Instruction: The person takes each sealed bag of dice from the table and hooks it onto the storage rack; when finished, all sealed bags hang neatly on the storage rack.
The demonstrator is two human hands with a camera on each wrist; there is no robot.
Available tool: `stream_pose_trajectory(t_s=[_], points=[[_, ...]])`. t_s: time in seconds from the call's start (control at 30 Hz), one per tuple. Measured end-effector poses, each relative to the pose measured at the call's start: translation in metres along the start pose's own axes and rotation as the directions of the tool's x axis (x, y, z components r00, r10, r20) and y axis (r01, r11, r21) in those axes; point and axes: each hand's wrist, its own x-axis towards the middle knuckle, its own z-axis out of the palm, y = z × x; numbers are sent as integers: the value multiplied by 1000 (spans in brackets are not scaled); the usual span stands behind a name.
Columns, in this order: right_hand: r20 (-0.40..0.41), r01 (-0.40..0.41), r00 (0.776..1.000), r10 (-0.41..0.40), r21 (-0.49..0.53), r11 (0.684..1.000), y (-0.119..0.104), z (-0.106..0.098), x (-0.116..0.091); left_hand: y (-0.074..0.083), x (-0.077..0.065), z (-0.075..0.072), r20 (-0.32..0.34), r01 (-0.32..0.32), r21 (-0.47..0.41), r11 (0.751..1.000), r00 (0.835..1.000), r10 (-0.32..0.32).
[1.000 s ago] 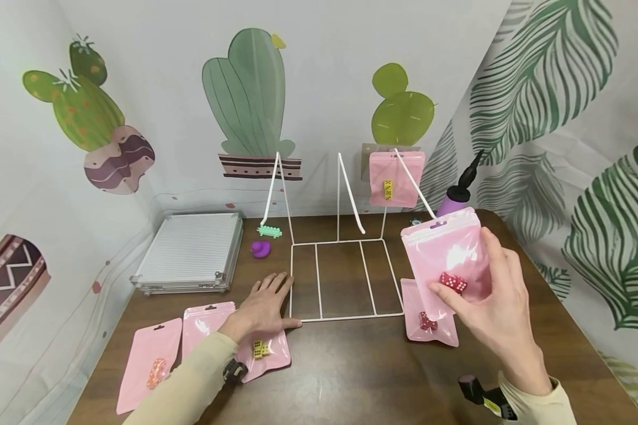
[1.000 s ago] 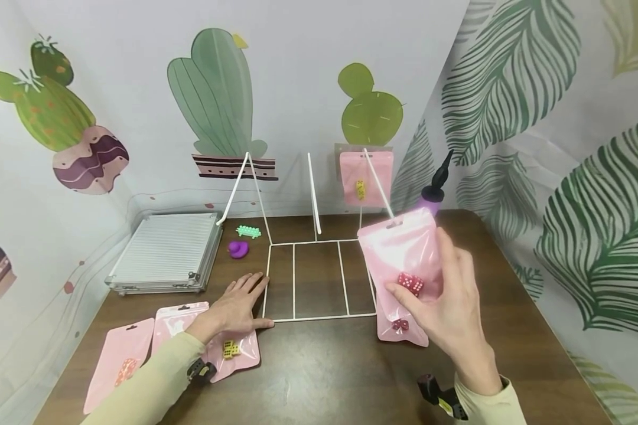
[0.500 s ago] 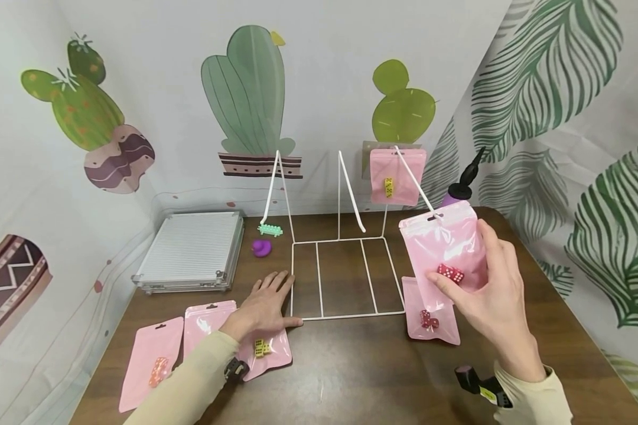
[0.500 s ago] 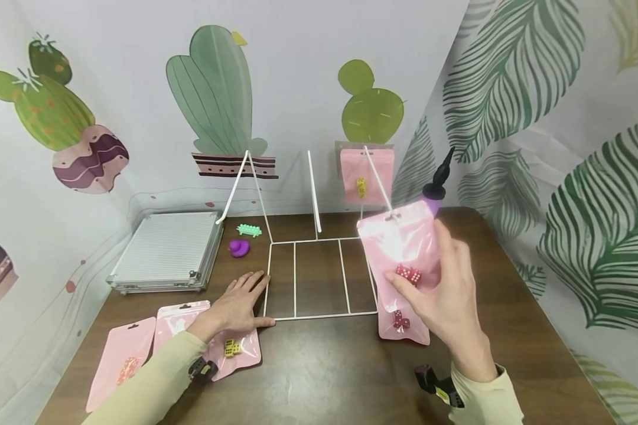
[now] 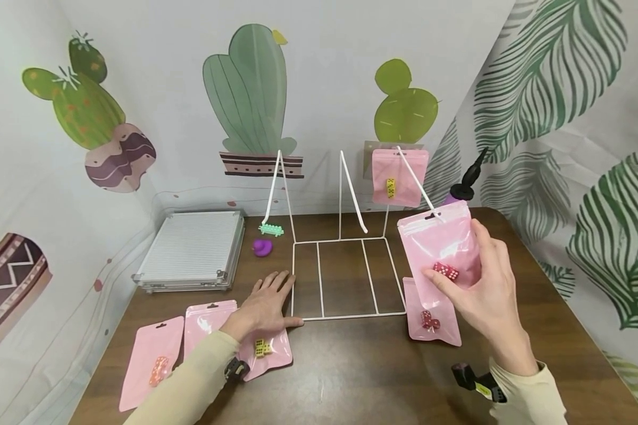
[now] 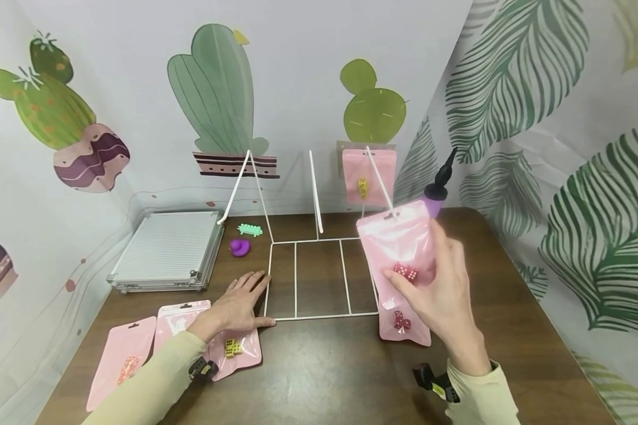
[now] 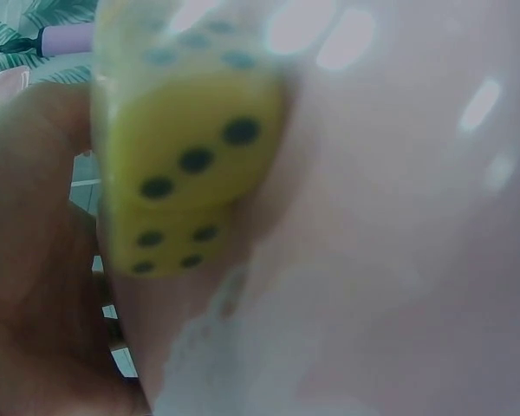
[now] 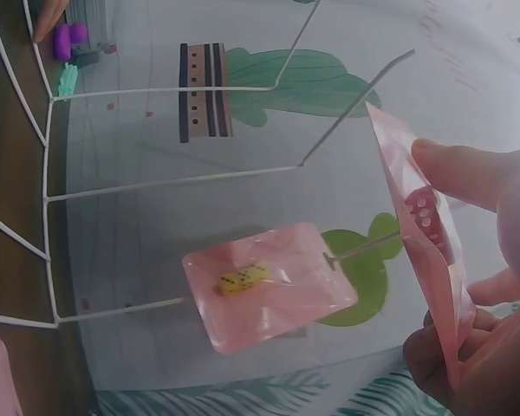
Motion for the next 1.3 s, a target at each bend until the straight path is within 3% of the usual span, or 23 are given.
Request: stream_pose_trajectory(t_s=[0.2, 0.4, 0.57, 0.7, 0.87, 1.3], points=[[18, -104, 994, 104, 8, 994, 9, 27, 19, 0, -1, 0, -2, 2, -4, 1000, 1000, -2], [-44, -45, 998, 45, 5, 999, 34, 78, 55, -2, -1, 1, 4, 7, 4, 1000, 1000, -7], [-59, 0, 998, -5, -78, 997, 46, 111, 85, -1, -1, 1, 7, 5, 3, 1000, 1000, -5], [-34, -60, 998, 56, -142, 988, 51, 127, 101, -1, -1, 1, 8, 4, 10, 1000, 1000, -4], [-27, -144, 990, 142, -125, 982, 53, 135, 107, 0, -1, 3, -1, -8, 4, 1000, 1000, 8], [-141, -127, 983, 116, -65, 990, 50, 131, 99, -1, 0, 1, -6, -5, 3, 1000, 1000, 5]])
